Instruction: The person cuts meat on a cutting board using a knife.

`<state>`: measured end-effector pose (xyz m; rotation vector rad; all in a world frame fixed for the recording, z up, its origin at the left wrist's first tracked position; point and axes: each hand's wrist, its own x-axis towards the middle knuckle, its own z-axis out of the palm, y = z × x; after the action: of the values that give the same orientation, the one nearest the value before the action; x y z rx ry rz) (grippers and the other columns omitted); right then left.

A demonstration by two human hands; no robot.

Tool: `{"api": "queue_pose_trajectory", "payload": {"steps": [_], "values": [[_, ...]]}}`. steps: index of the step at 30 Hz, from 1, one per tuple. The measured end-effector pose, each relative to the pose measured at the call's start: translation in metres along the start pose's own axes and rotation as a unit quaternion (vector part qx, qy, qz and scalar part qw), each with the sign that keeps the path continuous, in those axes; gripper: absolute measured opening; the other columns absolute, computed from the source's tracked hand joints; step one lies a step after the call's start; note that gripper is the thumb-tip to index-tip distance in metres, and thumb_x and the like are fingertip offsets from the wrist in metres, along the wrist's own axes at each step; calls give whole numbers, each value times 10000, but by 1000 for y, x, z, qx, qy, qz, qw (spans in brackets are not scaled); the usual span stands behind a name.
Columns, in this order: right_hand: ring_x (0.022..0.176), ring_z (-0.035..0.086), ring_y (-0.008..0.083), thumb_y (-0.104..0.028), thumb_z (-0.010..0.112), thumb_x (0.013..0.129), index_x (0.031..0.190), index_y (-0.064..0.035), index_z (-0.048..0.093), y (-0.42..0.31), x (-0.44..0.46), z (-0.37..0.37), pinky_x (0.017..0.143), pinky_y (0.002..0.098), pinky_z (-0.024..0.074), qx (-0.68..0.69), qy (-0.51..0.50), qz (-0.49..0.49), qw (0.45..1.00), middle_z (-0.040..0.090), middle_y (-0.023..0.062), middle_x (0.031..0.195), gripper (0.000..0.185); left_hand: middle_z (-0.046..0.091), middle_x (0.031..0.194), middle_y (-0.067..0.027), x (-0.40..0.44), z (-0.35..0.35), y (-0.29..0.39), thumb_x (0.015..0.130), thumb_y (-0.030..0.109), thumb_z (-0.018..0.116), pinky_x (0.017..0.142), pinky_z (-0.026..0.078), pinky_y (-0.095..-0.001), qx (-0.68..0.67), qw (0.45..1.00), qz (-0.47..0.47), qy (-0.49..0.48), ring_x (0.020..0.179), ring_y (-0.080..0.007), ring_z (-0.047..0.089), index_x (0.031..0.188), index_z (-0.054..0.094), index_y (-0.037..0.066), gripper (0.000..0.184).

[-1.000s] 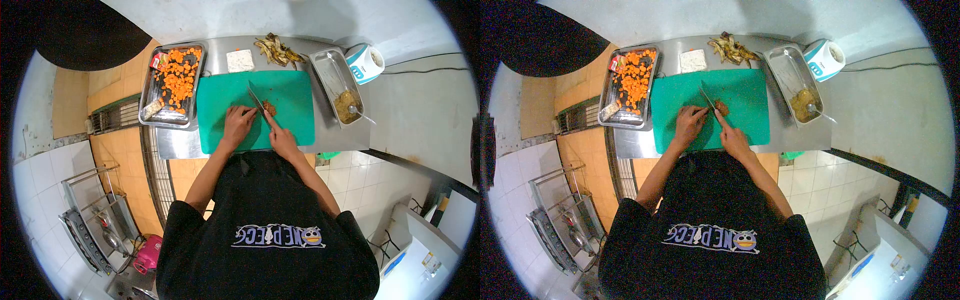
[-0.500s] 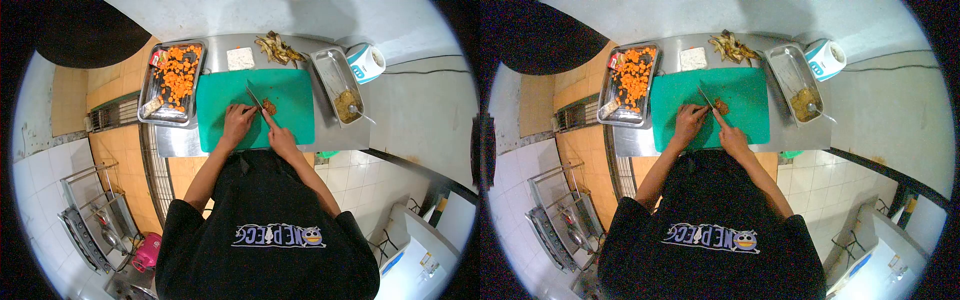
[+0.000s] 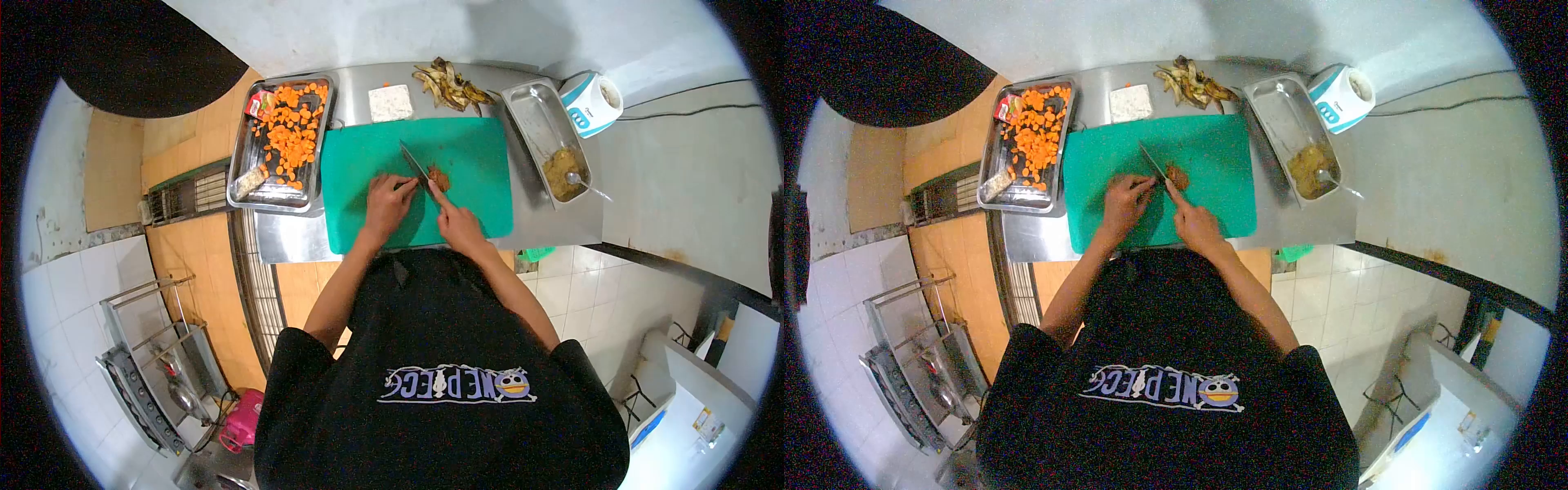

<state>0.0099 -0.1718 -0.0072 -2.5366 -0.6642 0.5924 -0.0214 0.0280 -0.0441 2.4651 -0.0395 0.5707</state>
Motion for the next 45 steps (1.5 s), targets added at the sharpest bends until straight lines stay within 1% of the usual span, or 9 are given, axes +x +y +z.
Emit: {"api": "queue_pose_trajectory", "payload": {"steps": [5,11,18,23,29,33,39,41,45], "values": [[719,638,511,-136,496,969,1621,-345,225,3,-7,0,743,633,519,108,13,-23,994,652,317,769,736,726,987,-27,-1,-2,0,830,134,763,909,483,-446,-28,1000,-6,10,900,-260,673,1014,782,129,185],[683,629,513,-135,500,973,1617,-363,226,9,-4,4,687,627,520,137,8,-38,990,647,302,746,736,733,982,-40,-3,0,0,824,132,767,901,478,-448,-24,1000,-11,-1,900,-267,673,1009,785,129,185],[644,629,503,-142,513,973,1621,-360,211,-3,-1,-8,660,617,536,-16,-36,9,999,645,276,708,747,732,969,-45,2,8,-12,819,111,765,877,479,-442,-42,999,25,6,897,-269,677,1010,785,121,192],[649,634,505,-144,509,972,1621,-353,211,5,-1,1,673,638,527,81,17,-19,996,651,282,706,745,739,1025,-57,-1,-1,-4,794,122,793,881,496,-448,-33,999,-1,-6,926,-278,684,1064,780,138,271],[638,619,514,-138,498,972,1620,-326,230,12,-1,8,678,644,517,91,22,-46,995,644,290,704,726,730,1037,-49,-3,-2,-3,807,123,781,916,482,-459,-41,999,-16,-17,967,-281,679,1088,780,151,282],[633,614,515,-130,495,972,1618,-331,238,6,-2,-4,675,640,511,94,-27,-9,995,636,299,704,724,729,986,-41,0,-10,4,830,112,761,903,475,-438,-39,999,-27,-14,931,-267,674,1035,780,108,205],[643,612,515,-112,496,972,1617,-349,236,8,-1,-6,665,630,501,144,-30,-18,989,619,307,702,735,729,979,-37,3,-8,3,831,112,757,927,476,-452,-49,998,-36,-10,931,-265,672,1019,785,119,190],[572,573,424,-69,464,982,1626,-322,248,6,-2,-7,605,525,462,136,-18,-10,990,559,232,646,725,727,984,-35,4,-11,5,828,114,758,933,476,-451,-47,998,-32,-7,927,-267,670,1018,787,128,193],[579,575,430,-68,469,983,1624,-319,253,10,2,-4,611,526,465,116,-16,-26,993,566,239,665,722,725,992,-30,1,0,-5,820,114,766,929,477,-443,-39,999,-30,-16,925,-270,669,1021,786,133,203]]}}
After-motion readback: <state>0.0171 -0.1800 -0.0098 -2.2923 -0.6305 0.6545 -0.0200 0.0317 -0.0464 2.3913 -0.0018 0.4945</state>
